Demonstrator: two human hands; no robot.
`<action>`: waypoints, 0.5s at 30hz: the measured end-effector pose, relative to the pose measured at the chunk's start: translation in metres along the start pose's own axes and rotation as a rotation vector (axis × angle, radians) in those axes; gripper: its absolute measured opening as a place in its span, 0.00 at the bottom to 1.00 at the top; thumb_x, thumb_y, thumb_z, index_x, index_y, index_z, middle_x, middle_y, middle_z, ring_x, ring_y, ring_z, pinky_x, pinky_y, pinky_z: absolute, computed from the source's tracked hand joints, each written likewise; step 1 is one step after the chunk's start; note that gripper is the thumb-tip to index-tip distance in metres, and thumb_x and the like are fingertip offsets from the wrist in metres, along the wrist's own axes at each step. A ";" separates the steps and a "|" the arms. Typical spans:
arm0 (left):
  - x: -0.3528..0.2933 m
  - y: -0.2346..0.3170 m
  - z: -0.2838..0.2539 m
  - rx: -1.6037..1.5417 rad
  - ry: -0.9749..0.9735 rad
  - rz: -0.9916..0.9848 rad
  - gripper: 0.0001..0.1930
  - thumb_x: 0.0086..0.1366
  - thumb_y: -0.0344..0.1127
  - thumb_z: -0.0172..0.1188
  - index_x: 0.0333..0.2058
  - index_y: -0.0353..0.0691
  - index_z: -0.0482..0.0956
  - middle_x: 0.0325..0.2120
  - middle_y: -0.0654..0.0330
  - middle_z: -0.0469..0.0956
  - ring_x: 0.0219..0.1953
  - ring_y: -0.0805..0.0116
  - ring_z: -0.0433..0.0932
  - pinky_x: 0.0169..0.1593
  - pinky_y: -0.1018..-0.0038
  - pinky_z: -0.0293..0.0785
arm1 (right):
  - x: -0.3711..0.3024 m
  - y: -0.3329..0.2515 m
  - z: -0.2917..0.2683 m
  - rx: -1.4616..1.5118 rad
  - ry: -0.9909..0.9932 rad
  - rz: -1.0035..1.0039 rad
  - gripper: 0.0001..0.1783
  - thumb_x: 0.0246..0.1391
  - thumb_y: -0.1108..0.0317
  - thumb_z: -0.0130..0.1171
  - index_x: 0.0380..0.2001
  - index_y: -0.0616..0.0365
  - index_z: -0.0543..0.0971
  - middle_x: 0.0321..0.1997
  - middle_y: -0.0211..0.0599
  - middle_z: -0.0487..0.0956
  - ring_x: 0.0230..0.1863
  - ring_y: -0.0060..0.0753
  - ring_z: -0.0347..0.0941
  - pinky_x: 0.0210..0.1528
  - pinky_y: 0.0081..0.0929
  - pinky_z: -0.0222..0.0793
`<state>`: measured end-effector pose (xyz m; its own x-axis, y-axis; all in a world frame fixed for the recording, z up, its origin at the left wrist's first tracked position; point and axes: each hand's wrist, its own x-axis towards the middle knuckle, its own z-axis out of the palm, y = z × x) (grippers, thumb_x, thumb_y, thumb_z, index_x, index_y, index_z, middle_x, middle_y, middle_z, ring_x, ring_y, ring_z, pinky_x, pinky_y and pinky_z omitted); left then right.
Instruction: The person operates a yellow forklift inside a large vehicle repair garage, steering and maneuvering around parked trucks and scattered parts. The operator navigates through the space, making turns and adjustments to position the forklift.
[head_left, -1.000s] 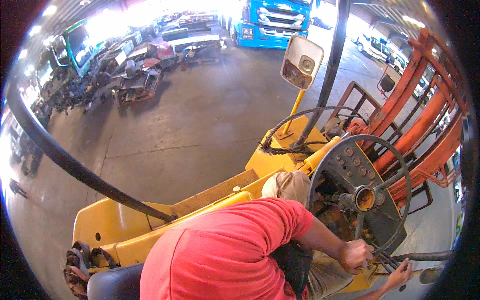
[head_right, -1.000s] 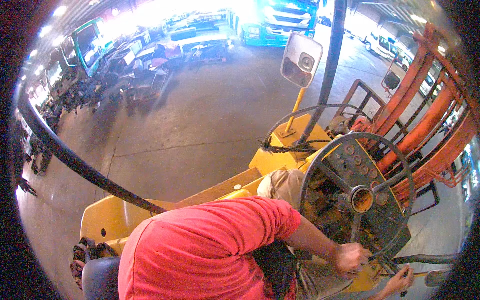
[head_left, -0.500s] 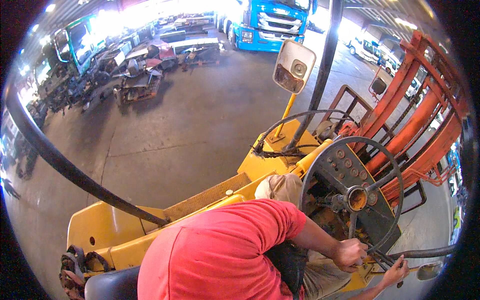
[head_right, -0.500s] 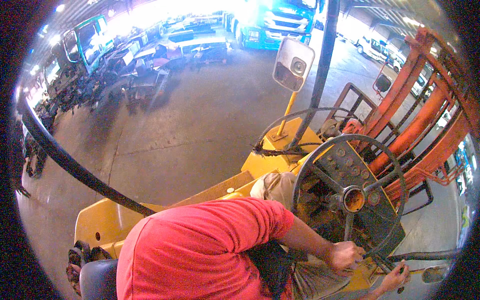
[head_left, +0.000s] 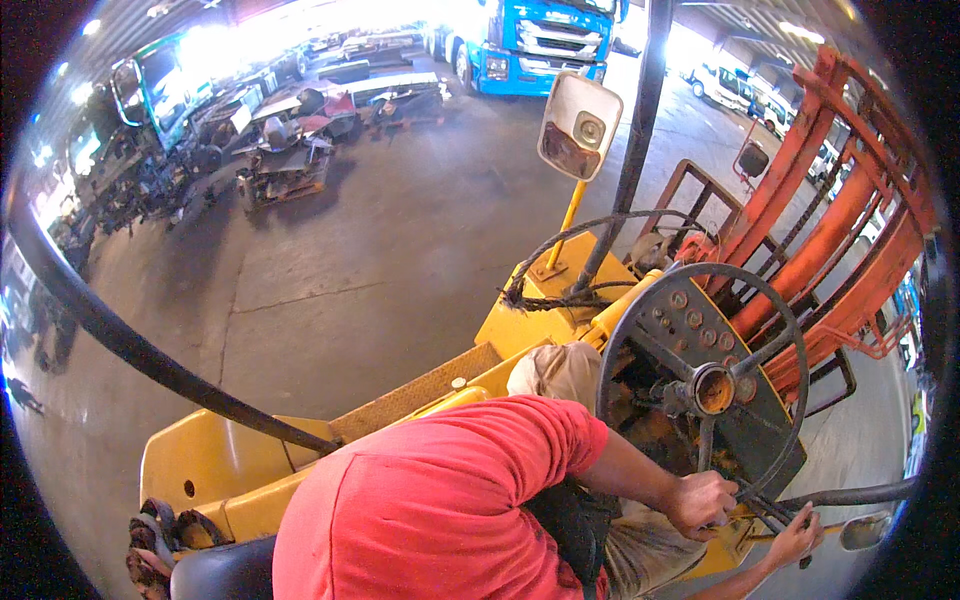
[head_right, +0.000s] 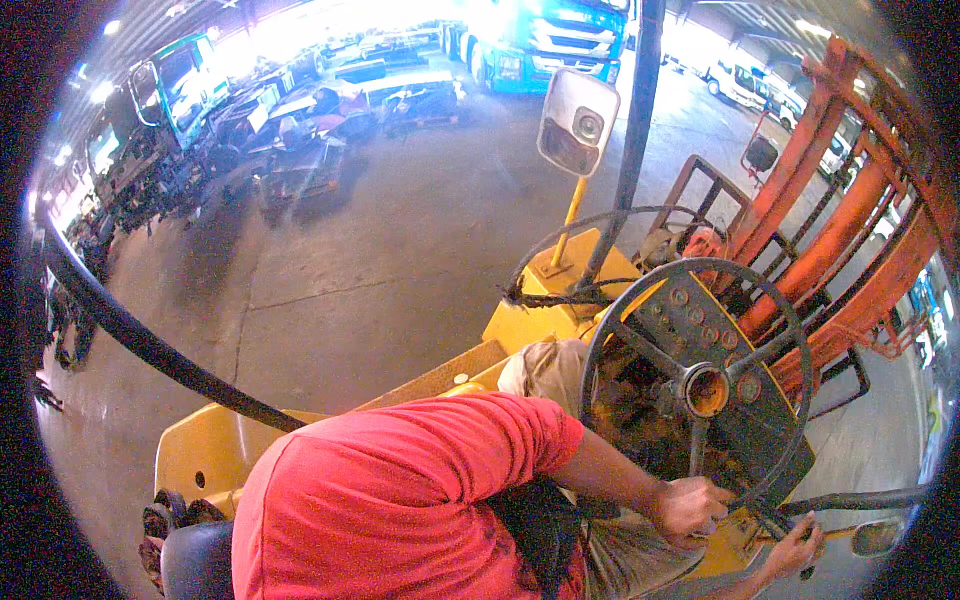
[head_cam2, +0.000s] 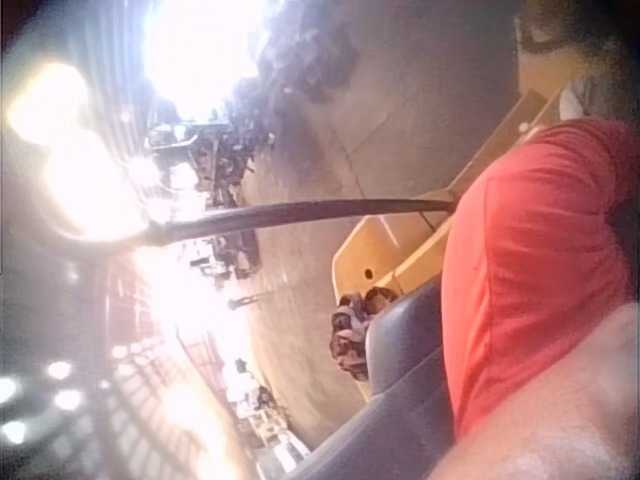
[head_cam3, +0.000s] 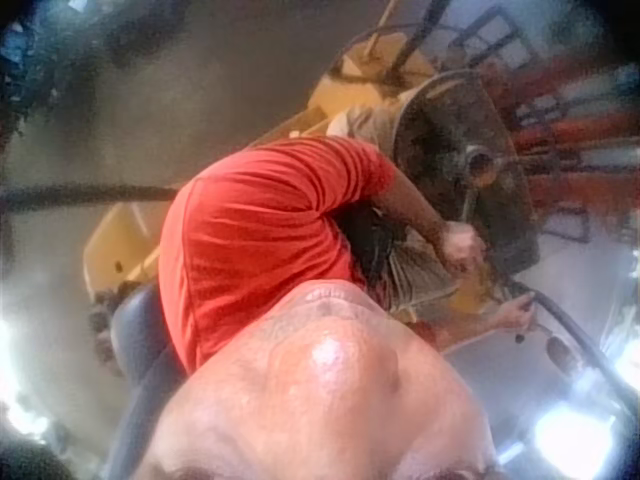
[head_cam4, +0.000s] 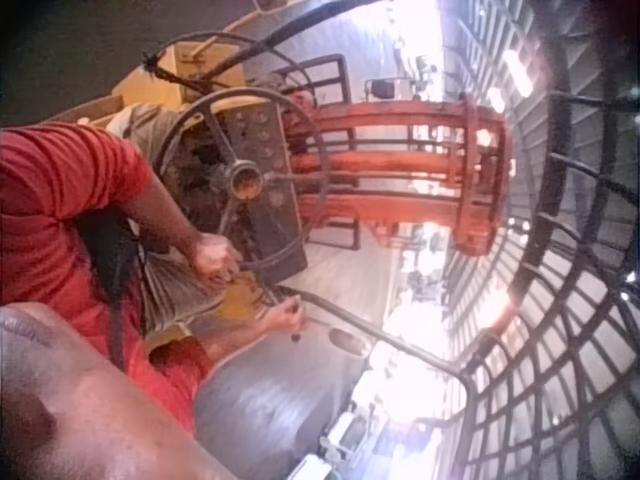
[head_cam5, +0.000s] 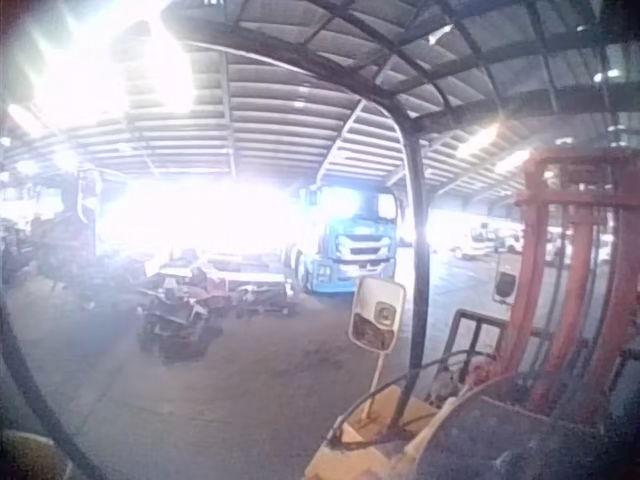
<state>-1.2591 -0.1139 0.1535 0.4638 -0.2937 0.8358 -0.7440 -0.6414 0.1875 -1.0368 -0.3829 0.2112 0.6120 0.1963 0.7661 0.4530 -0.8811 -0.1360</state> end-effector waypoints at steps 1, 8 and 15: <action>0.000 0.003 0.002 0.011 0.052 0.013 0.16 0.51 0.48 0.68 0.17 0.44 0.75 0.25 0.55 0.73 0.34 0.48 0.75 0.29 0.54 0.74 | -0.002 -0.001 -0.003 -0.006 0.034 -0.007 0.28 0.71 0.43 0.53 0.41 0.59 0.85 0.43 0.51 0.83 0.52 0.57 0.72 0.54 0.51 0.68; 0.000 0.011 0.008 -0.010 0.008 0.001 0.15 0.55 0.48 0.66 0.21 0.45 0.76 0.29 0.55 0.76 0.38 0.45 0.77 0.30 0.52 0.78 | -0.003 -0.011 -0.029 -0.060 -0.088 0.072 0.32 0.69 0.43 0.57 0.50 0.67 0.83 0.53 0.61 0.81 0.57 0.63 0.72 0.62 0.51 0.66; -0.003 0.039 -0.001 -0.013 0.016 -0.034 0.13 0.54 0.47 0.68 0.24 0.45 0.78 0.32 0.54 0.77 0.39 0.46 0.77 0.33 0.51 0.79 | -0.019 -0.009 -0.045 -0.022 0.119 -0.050 0.26 0.68 0.48 0.61 0.41 0.66 0.85 0.46 0.54 0.84 0.53 0.59 0.73 0.58 0.50 0.67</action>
<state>-1.2901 -0.1371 0.1590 0.4812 -0.2608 0.8369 -0.7344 -0.6413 0.2223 -1.0818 -0.3977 0.2262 0.5068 0.1890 0.8411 0.4663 -0.8807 -0.0831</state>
